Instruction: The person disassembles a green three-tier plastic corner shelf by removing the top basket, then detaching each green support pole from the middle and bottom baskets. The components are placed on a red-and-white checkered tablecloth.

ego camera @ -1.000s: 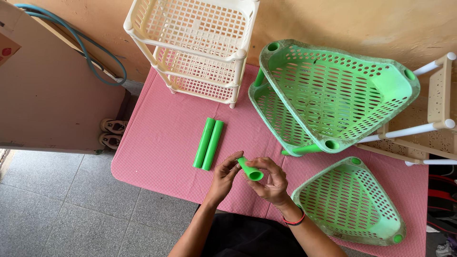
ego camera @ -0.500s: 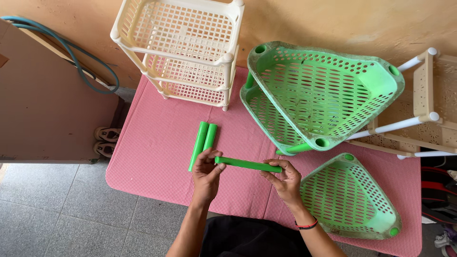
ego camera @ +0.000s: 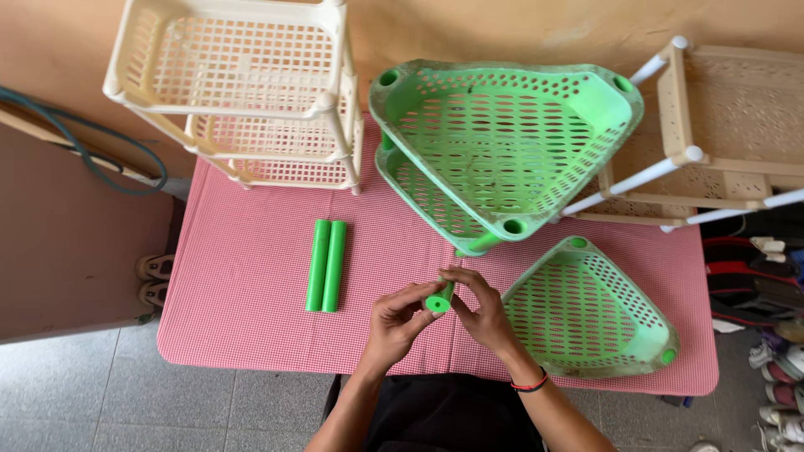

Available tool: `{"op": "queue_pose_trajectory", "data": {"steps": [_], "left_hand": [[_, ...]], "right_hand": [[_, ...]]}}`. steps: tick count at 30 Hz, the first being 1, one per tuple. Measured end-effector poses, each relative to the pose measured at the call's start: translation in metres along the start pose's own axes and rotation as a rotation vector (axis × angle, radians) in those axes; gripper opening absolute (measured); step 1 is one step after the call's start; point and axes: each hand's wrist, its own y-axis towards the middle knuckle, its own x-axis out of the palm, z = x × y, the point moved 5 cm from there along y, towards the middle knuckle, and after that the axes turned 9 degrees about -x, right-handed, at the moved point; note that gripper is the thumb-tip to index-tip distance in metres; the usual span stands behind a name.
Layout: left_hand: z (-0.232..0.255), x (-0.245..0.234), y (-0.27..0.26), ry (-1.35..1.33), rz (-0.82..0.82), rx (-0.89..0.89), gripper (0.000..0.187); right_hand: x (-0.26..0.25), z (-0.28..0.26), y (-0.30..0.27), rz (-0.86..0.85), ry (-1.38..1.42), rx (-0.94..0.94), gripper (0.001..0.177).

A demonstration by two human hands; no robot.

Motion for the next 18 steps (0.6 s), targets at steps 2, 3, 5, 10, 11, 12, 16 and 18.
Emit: {"op": "queue_pose_trajectory", "data": {"steps": [2,3,5,10,11,12,16,18], "left_hand": [[0.004,0.012,0.004,0.135,-0.04,0.036,0.041],[0.004,0.017,0.006,0.212,-0.041,0.029,0.041],[0.002,0.024,0.01,0.342,-0.046,0.011,0.042],[0.0,0.037,0.014,0.397,-0.079,0.011,0.036],[0.0,0.037,0.014,0.399,-0.077,0.018,0.037],[0.0,0.037,0.014,0.401,-0.072,0.022,0.037],[-0.002,0.038,0.015,0.431,-0.034,-0.023,0.037],[-0.001,0.04,0.015,0.513,-0.024,-0.011,0.037]], "right_hand": [[-0.005,-0.001,-0.004,0.003,0.023,-0.004,0.052],[-0.007,-0.001,-0.007,0.008,0.038,-0.011,0.051],[-0.011,0.002,-0.013,0.023,0.066,-0.014,0.051],[-0.019,0.007,-0.027,0.052,0.072,0.032,0.05],[-0.02,0.007,-0.027,0.047,0.086,0.039,0.054],[-0.022,0.007,-0.028,0.04,0.102,0.047,0.058],[-0.039,-0.013,-0.034,0.146,0.229,-0.05,0.062],[-0.046,-0.024,-0.036,0.178,0.241,-0.122,0.059]]}}
